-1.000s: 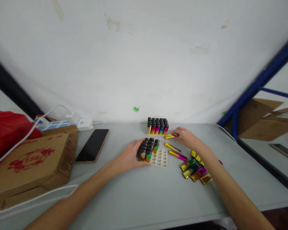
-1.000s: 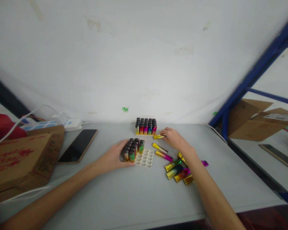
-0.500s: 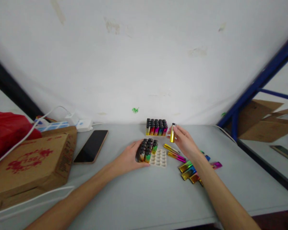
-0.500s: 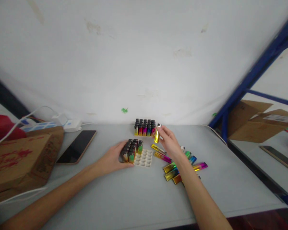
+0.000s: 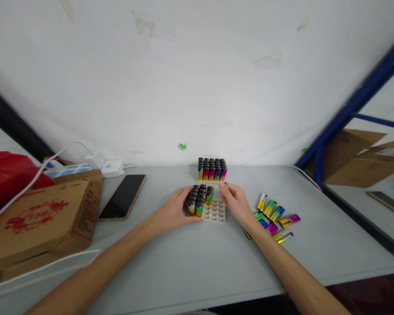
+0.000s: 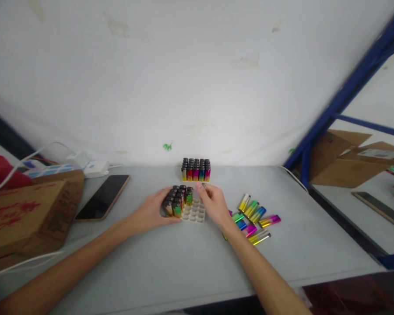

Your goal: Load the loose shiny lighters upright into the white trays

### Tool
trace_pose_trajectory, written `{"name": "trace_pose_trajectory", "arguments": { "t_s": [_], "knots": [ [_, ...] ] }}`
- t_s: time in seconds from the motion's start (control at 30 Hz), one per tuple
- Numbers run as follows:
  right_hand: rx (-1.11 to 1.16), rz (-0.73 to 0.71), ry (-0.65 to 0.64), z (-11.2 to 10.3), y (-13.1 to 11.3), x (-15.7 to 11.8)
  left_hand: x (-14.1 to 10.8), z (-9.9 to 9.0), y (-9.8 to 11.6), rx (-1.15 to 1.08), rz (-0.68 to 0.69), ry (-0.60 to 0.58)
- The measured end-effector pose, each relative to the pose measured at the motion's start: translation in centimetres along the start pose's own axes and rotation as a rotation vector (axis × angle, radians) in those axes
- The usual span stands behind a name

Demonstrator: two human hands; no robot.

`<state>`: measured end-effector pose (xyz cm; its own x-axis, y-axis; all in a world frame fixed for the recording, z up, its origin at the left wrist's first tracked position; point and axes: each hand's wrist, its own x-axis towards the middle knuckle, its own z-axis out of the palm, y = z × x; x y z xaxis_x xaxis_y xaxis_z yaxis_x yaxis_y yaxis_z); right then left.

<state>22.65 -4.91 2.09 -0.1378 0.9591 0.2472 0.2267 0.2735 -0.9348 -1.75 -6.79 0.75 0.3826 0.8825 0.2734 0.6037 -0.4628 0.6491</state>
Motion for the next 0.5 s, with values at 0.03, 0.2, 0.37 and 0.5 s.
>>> {"name": "trace_pose_trajectory", "arguments": {
  "t_s": [0.03, 0.2, 0.37, 0.5],
  "knots": [
    [-0.050, -0.010, 0.020, 0.14, 0.16, -0.07, 0.02, -0.02, 0.04, 0.003, -0.001, 0.000],
    [-0.141, 0.002, 0.017, 0.61, 0.44, -0.29, 0.07, -0.07, 0.03, 0.012, 0.008, -0.003],
    [-0.190, -0.001, -0.005, 0.84, 0.38, -0.37, 0.06, -0.14, 0.15, 0.006, 0.007, -0.008],
    [-0.198, 0.000, -0.011, 0.89, 0.39, -0.41, 0.09, -0.12, 0.14, 0.003, 0.019, -0.004]
  ]
}}
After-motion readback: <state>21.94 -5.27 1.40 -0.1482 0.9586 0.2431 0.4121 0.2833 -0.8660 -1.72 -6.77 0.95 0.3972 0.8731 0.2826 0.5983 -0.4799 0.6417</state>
